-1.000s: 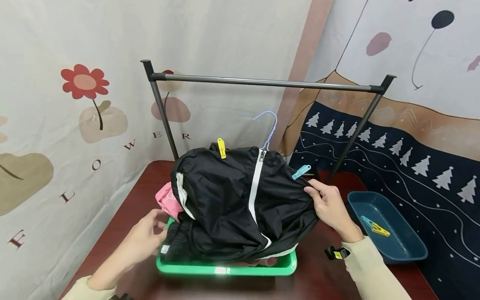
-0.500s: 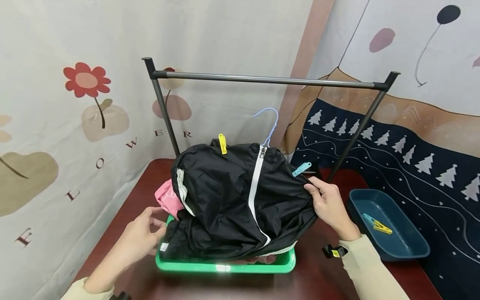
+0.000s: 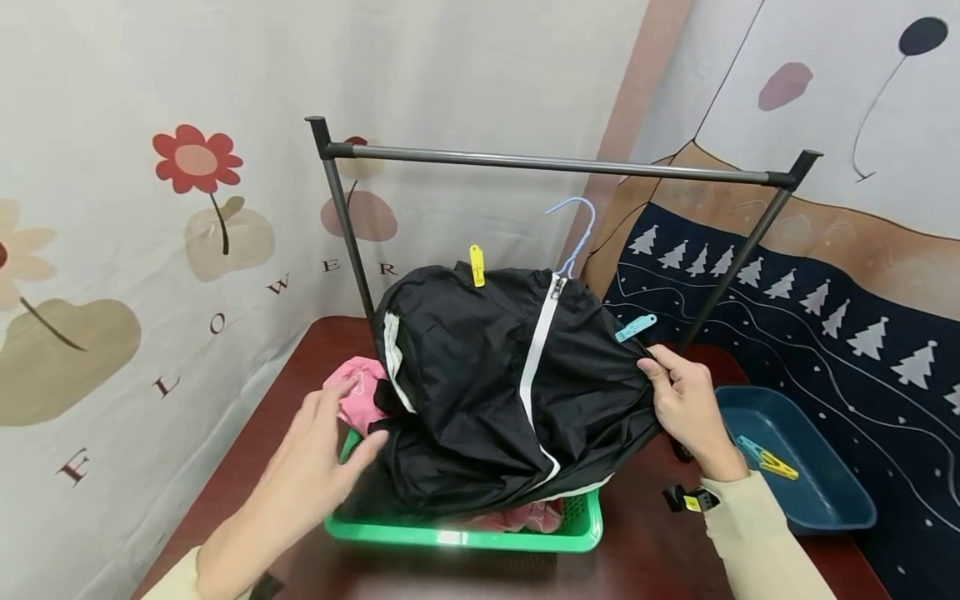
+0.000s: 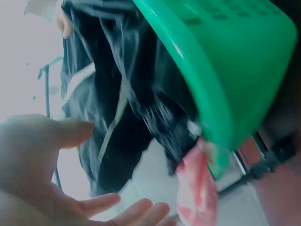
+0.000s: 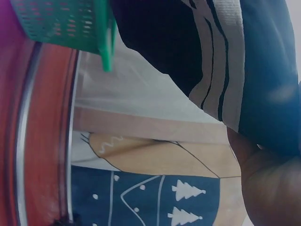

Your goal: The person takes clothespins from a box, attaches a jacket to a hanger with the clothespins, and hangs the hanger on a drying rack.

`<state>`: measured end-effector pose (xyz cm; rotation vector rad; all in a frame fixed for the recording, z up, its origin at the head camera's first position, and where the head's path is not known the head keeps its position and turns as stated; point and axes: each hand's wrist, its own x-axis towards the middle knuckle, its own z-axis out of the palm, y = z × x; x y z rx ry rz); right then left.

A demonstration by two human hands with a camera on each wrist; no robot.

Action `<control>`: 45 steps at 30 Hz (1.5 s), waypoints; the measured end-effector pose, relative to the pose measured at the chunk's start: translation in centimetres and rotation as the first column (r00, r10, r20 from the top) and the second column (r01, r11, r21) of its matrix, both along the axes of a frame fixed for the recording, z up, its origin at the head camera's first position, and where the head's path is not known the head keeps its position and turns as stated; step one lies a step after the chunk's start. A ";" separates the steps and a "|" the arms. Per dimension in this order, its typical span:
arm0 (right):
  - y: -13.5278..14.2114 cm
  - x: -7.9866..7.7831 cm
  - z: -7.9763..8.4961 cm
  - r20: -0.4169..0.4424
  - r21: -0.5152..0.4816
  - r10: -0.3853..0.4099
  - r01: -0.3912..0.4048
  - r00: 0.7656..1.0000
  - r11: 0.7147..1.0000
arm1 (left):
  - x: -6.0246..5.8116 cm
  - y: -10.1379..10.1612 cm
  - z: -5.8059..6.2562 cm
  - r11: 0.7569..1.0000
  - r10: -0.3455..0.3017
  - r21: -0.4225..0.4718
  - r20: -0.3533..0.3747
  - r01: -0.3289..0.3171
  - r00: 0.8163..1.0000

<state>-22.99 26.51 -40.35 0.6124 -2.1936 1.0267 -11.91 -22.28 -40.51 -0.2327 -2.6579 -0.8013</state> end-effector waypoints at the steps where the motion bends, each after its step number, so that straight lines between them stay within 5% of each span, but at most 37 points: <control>1: 0.2 0.0 0.3 -0.004 0.002 -0.007 0.007 1.000 1.000 | 0.1 0.5 0.2 1.000 -0.021 -0.002 0.001 0.021 1.000; 7: 1.5 0.0 1.6 -0.051 0.012 -0.057 0.058 0.997 0.998 | 0.0 3.1 1.1 0.982 -0.181 -0.049 0.004 0.181 0.983; 13: 2.6 0.1 2.4 -0.079 0.006 -0.114 0.115 0.990 0.993 | -0.4 6.0 1.5 0.952 -0.258 -0.135 0.138 0.276 0.956; 24: 3.5 0.1 2.0 -0.045 0.003 -0.142 0.142 0.989 0.990 | -2.1 9.9 2.0 0.910 -0.279 -0.199 0.355 0.363 0.892; 31: 3.3 0.0 1.5 -0.032 0.010 -0.143 0.143 0.989 0.990 | -3.7 11.4 1.4 0.858 -0.203 -0.342 0.457 0.382 0.866; 39: 3.5 0.3 0.9 0.012 0.015 -0.111 0.111 0.994 0.994 | -4.5 12.9 0.9 0.761 -0.162 -0.512 0.446 0.399 0.880; 45: 3.2 0.2 0.2 0.029 0.048 -0.090 0.088 0.996 0.995 | -5.1 12.6 -0.7 0.727 -0.279 -0.579 0.243 0.369 0.929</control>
